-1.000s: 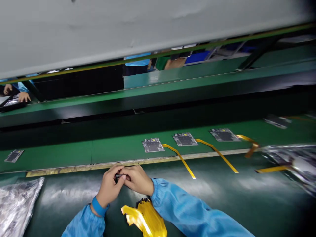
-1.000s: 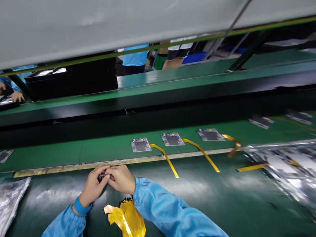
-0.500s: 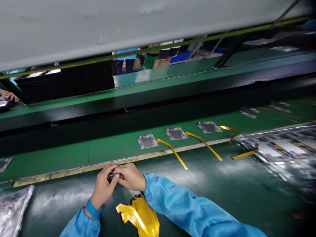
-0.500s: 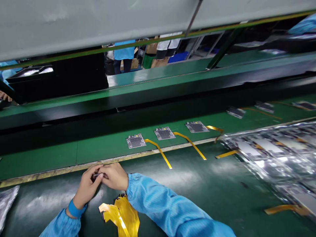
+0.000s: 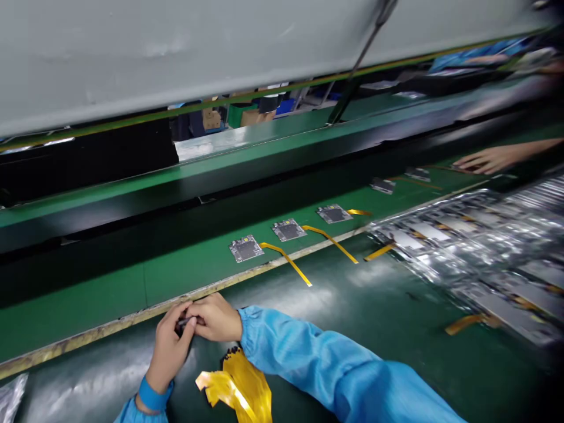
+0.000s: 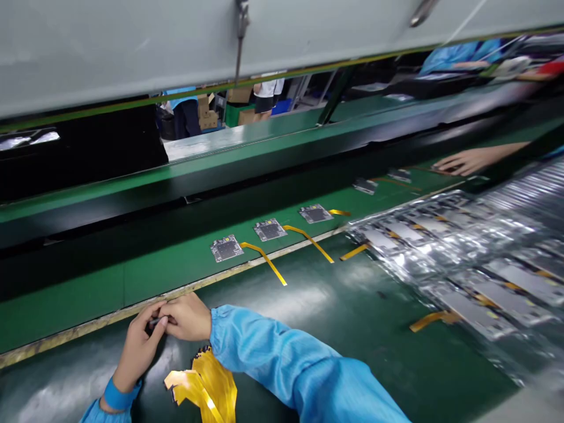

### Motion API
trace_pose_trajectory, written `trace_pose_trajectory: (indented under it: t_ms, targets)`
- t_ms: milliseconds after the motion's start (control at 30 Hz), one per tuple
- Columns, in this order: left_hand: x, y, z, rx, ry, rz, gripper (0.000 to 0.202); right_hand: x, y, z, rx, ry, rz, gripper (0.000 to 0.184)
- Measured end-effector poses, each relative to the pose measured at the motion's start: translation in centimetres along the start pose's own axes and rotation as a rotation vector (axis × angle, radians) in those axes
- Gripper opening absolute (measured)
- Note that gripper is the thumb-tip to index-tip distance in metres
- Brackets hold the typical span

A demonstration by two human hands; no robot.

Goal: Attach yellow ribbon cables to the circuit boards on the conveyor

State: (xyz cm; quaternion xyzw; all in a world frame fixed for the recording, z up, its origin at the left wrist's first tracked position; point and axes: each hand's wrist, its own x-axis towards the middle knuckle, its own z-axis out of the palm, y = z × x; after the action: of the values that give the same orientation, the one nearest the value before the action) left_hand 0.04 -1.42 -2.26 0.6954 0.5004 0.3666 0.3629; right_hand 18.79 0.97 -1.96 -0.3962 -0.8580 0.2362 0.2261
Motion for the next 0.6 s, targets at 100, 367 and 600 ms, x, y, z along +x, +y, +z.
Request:
trace_pose_trajectory:
  t_ms: [100, 367, 600]
  targets:
    - [0.04, -0.22, -0.10, 0.001, 0.002, -0.008, 0.037, 0.11, -0.05, 0.04, -0.003, 0.002, 0.002, 0.006]
    - [0.14, -0.67, -0.37, -0.001, 0.002, -0.031, 0.041, 0.38, 0.08, 0.33, -0.044, 0.007, -0.013, 0.006]
    - [0.24, -0.82, -0.48, 0.007, 0.009, -0.015, 0.040, 0.44, 0.00, 0.26, -0.032, 0.006, -0.011, 0.009]
